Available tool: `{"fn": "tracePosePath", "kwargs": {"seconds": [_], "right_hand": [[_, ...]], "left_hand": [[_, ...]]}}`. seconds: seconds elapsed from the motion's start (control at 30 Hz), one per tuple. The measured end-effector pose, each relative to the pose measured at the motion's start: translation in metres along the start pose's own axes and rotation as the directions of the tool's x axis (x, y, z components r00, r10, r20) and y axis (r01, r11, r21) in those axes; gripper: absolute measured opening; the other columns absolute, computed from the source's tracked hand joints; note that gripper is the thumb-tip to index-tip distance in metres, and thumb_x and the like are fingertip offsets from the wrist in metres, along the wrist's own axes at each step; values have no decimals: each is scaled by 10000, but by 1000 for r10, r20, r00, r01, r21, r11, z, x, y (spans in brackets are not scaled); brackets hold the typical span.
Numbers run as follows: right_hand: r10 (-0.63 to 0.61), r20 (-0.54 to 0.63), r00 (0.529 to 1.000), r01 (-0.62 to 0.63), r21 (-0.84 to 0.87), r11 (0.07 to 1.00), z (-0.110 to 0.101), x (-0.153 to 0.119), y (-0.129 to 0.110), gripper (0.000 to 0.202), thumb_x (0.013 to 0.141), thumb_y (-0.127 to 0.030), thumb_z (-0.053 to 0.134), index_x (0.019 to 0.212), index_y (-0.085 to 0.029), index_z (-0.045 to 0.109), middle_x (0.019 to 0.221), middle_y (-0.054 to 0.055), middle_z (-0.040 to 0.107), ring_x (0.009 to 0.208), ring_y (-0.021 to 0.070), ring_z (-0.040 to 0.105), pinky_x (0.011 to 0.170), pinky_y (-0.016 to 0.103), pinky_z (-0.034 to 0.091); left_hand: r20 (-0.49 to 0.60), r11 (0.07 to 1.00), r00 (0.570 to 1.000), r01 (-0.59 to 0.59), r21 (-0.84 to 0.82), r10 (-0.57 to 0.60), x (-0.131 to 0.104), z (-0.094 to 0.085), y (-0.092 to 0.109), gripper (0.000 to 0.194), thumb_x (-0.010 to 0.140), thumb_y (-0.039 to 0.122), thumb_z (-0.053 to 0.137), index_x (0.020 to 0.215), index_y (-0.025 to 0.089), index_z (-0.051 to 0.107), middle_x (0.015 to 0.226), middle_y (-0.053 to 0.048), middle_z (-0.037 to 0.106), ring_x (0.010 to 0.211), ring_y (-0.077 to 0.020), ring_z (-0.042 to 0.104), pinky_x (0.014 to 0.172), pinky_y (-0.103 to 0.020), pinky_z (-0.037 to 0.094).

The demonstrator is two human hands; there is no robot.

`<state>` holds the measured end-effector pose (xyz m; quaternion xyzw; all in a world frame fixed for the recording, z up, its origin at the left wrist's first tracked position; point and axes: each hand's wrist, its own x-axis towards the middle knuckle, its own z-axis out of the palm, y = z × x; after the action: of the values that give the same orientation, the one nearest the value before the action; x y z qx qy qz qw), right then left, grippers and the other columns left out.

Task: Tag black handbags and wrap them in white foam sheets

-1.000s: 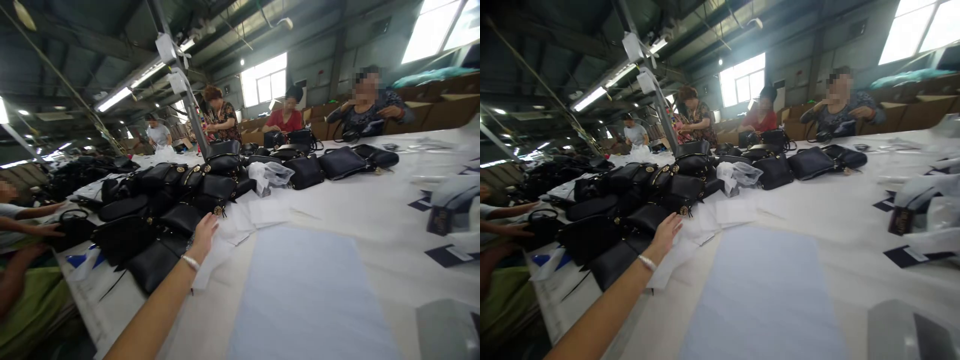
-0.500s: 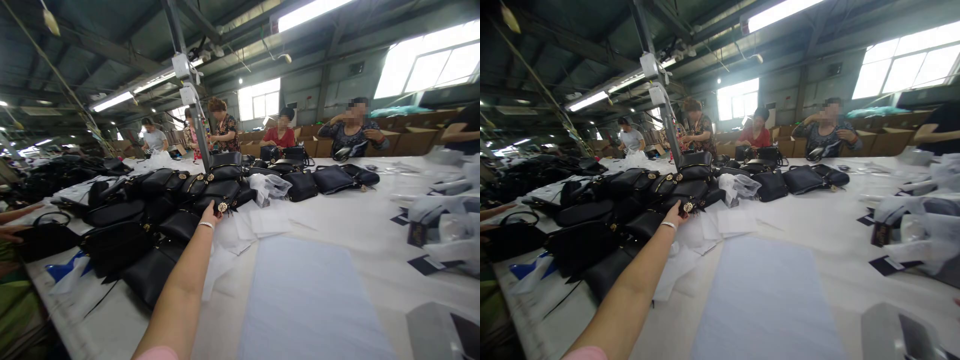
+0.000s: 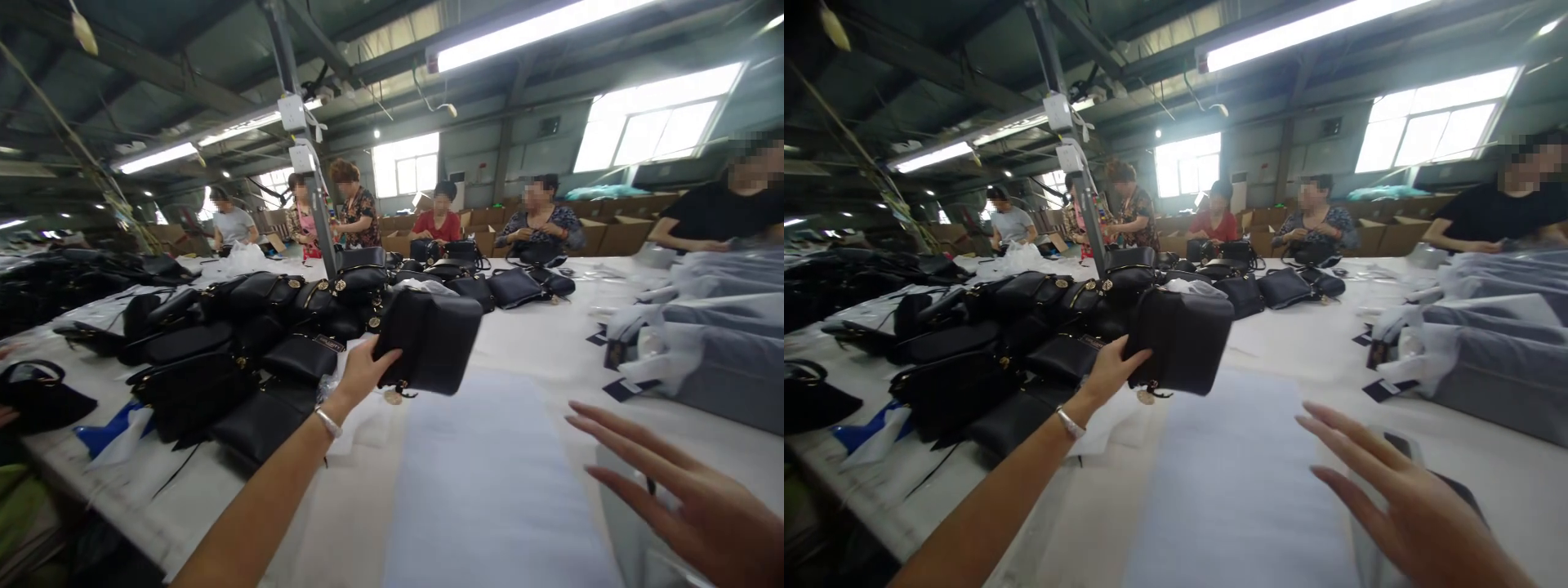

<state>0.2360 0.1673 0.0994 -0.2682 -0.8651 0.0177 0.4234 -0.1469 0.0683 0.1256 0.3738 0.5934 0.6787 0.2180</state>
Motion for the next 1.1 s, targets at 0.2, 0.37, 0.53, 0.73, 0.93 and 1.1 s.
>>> {"fn": "tracePosePath", "kwargs": {"seconds": [0.2,0.37,0.53,0.73,0.93,1.1], "right_hand": [[24,192,981,-32,37,999,11,-6,-74,801,870,-495,579,1537,-328,167,1533,63,367,1339,333,438,1082,514,420],[290,373,881,-366,151,918,20,-49,-78,753,836,-513,631,1480,-312,297,1371,76,556,1173,301,592,975,442,510],[439,364,822,-524,180,832,17,-93,-66,679,811,-555,645,1386,-260,437,1149,68,675,958,269,681,852,390,565],[521,-54,852,-521,15,853,6,-120,-107,658,852,-484,627,1434,-268,409,1401,96,530,1136,331,612,998,509,483],[543,249,802,-597,389,702,23,-146,-179,249,881,-455,600,1036,-294,708,962,45,756,854,266,721,826,413,598],[469,678,566,-801,587,117,58,-147,-203,473,852,-566,606,1129,-194,699,1048,106,743,943,279,709,861,436,587]], "left_hand": [[603,820,792,-403,406,91,-94,18,34,208,802,308,720,1006,273,742,912,8,755,834,-206,671,780,-268,469],[720,850,693,-394,350,25,-136,9,22,338,821,364,706,1149,284,688,1087,-28,735,967,-228,678,881,-300,492],[452,996,892,-33,77,-6,-173,-13,-18,693,849,381,674,1461,262,372,1426,-116,511,1213,-259,569,1032,-383,444],[231,946,972,-31,322,-46,-233,-12,-64,673,756,268,772,1368,265,494,1206,-77,652,1125,-246,606,1025,-412,445],[144,928,987,-114,354,67,-258,-16,-51,338,830,272,699,1156,250,607,1121,-63,650,996,-208,649,826,-311,557],[320,741,842,-536,404,434,-277,-20,-53,413,874,86,602,1238,280,589,1131,-48,698,1049,-195,649,910,-326,555]]}}
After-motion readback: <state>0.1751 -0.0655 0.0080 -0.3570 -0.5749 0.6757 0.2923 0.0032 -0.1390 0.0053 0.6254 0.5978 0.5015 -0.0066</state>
